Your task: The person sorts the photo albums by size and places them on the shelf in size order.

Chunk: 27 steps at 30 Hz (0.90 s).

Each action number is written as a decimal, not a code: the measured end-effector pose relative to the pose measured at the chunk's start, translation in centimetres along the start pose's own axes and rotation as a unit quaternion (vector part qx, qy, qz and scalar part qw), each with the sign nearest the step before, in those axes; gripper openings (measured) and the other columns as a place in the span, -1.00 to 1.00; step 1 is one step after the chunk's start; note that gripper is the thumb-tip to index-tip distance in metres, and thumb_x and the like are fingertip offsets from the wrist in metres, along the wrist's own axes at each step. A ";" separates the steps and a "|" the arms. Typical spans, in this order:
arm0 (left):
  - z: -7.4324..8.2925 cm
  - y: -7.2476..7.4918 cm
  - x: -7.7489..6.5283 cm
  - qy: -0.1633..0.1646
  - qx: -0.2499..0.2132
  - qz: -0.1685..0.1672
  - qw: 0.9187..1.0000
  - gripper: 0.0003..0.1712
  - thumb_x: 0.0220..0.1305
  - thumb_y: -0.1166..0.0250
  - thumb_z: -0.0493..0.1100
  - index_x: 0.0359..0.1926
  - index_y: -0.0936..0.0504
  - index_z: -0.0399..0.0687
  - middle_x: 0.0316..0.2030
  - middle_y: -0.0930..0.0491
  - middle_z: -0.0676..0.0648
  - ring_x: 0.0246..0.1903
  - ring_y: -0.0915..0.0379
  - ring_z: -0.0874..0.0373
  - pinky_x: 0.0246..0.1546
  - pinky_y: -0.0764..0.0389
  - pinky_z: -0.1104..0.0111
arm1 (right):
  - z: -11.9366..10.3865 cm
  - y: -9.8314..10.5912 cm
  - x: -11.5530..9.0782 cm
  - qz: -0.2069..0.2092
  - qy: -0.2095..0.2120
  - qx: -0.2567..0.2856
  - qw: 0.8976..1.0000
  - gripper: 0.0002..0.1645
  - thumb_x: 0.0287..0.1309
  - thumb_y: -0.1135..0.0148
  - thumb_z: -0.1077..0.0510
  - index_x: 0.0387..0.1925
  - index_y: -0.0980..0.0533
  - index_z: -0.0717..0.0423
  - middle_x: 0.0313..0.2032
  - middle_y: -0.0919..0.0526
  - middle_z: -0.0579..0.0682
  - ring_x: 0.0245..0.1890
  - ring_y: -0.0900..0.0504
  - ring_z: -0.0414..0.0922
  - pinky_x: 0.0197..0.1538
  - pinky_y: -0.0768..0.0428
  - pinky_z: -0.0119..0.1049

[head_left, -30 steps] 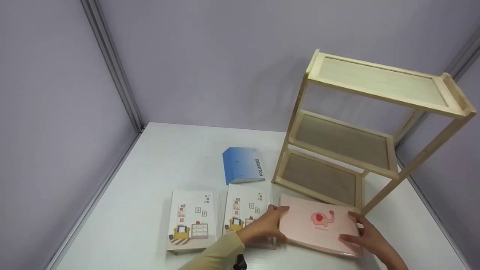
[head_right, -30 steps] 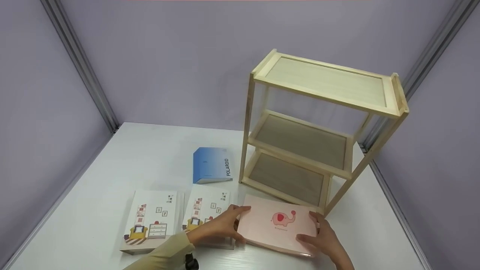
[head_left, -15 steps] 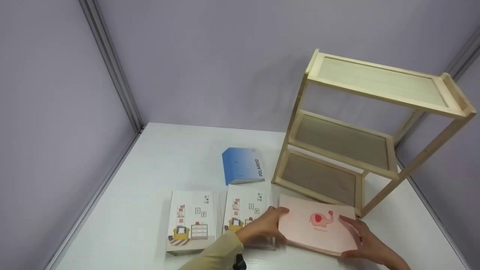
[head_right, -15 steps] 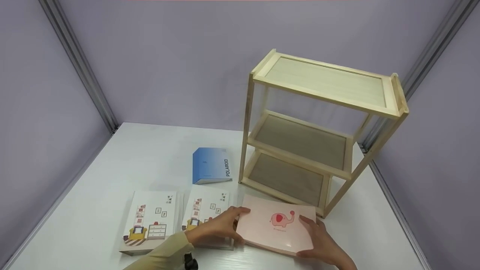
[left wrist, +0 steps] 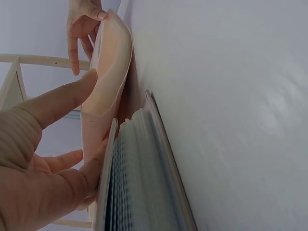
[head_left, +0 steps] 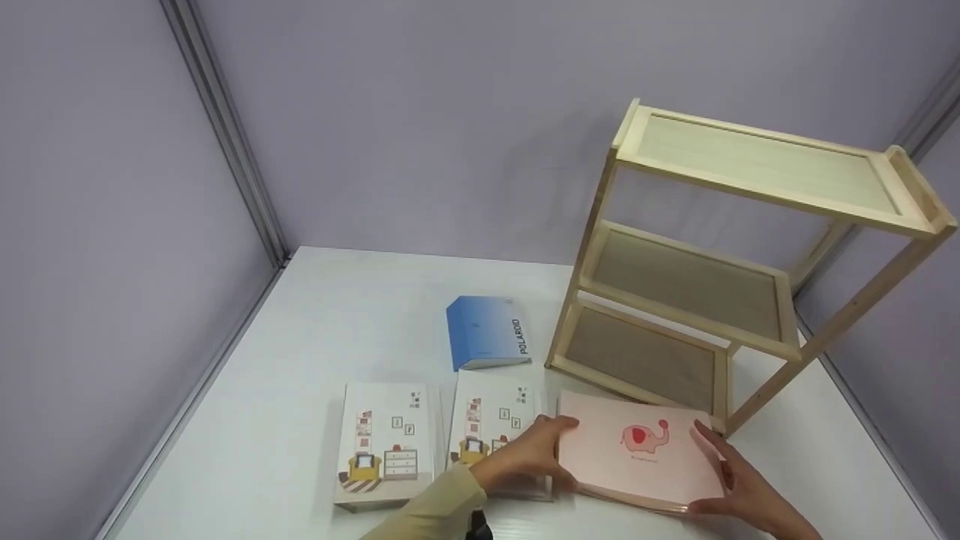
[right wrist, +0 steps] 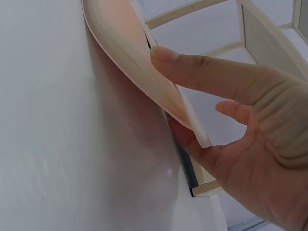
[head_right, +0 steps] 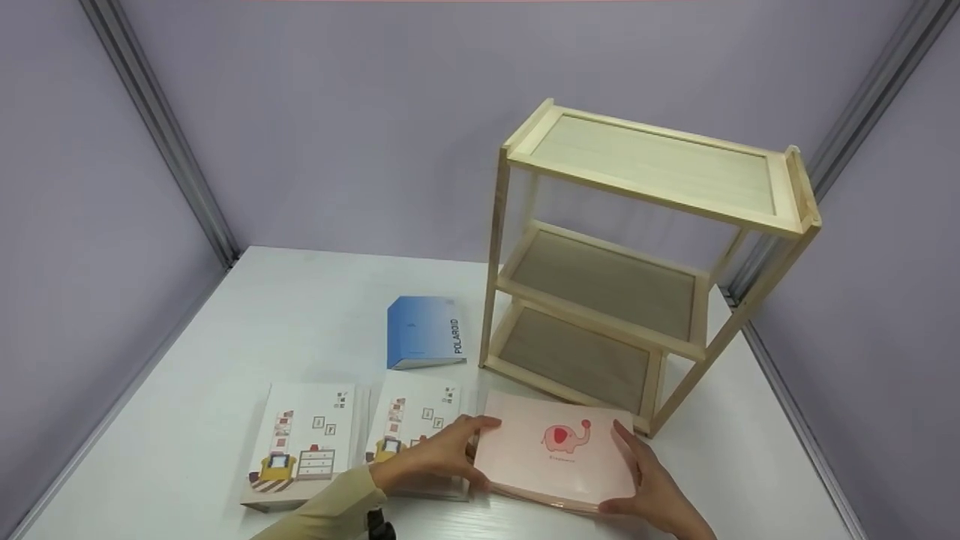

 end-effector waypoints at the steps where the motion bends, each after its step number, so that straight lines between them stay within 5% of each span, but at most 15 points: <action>1: -0.1 0.0 0.0 0.003 -0.001 0.000 1.000 0.01 -0.34 -0.59 -0.18 0.26 -0.36 -0.13 0.14 -0.41 -0.07 0.11 -0.28 0.13 0.23 -0.27 0.31 | 0.1 0.0 0.0 0.001 0.003 0.006 1.000 0.36 -0.24 -0.53 0.03 0.45 0.19 -0.07 0.41 0.30 0.32 0.23 -0.20 0.39 0.15 -0.34 0.12; 7: -0.3 -0.1 -0.1 0.018 -0.016 0.002 1.000 0.04 -0.36 -0.59 -0.20 0.27 -0.35 -0.10 0.15 -0.41 -0.07 0.13 -0.28 0.12 0.25 -0.25 0.28 | 0.1 -0.3 -0.3 -0.010 0.025 0.038 0.999 0.24 -0.15 -0.47 0.11 0.44 0.12 0.03 0.40 0.27 0.34 0.26 -0.12 0.41 0.13 -0.44 -0.08; 14: -0.6 0.1 -0.4 0.022 -0.025 0.011 0.999 0.10 -0.39 -0.62 -0.14 0.30 -0.31 -0.02 0.08 -0.41 -0.05 0.02 -0.30 0.21 0.20 -0.30 0.32 | 0.3 -0.4 -0.6 -0.011 0.017 0.084 0.996 0.18 -0.13 -0.45 0.18 0.43 0.07 0.02 0.42 0.25 0.29 0.31 -0.04 0.32 0.03 -0.42 -0.59; 18: -0.5 0.2 -0.5 0.016 -0.036 0.012 0.999 0.13 -0.39 -0.62 -0.15 0.32 -0.29 0.00 0.07 -0.38 -0.07 0.01 -0.29 0.21 0.18 -0.31 0.33 | 0.4 -0.6 -0.7 -0.011 -0.008 0.104 0.994 0.26 -0.11 -0.45 0.18 0.45 0.19 -0.07 0.42 0.36 0.28 0.26 -0.14 0.31 0.04 -0.51 -0.40; 22: -0.4 0.2 -0.5 0.015 -0.056 0.012 0.998 0.15 -0.38 -0.62 -0.16 0.34 -0.26 0.05 0.09 -0.35 -0.07 0.01 -0.30 0.20 0.18 -0.31 0.32 | 0.5 -0.4 -0.6 0.005 -0.039 0.087 0.995 0.32 -0.12 -0.46 0.10 0.45 0.28 -0.24 0.43 0.37 0.20 0.31 -0.08 0.25 0.18 -0.40 -0.10; 27: -0.6 0.5 -0.6 0.013 -0.064 0.018 0.998 0.15 -0.36 -0.62 -0.17 0.34 -0.25 0.07 0.17 -0.33 -0.10 0.12 -0.28 0.12 0.21 -0.29 0.26 | 0.0 -0.2 -0.4 0.016 -0.032 0.081 0.996 0.28 -0.12 -0.46 0.08 0.44 0.21 -0.26 0.45 0.30 0.12 0.33 -0.06 0.21 0.20 -0.31 -0.10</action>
Point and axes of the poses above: each hand's wrist, its own x-axis towards the middle knuckle, its own y-axis out of the back of the hand, z = x × y, the point moved 8 cm from there along x, towards the middle knuckle
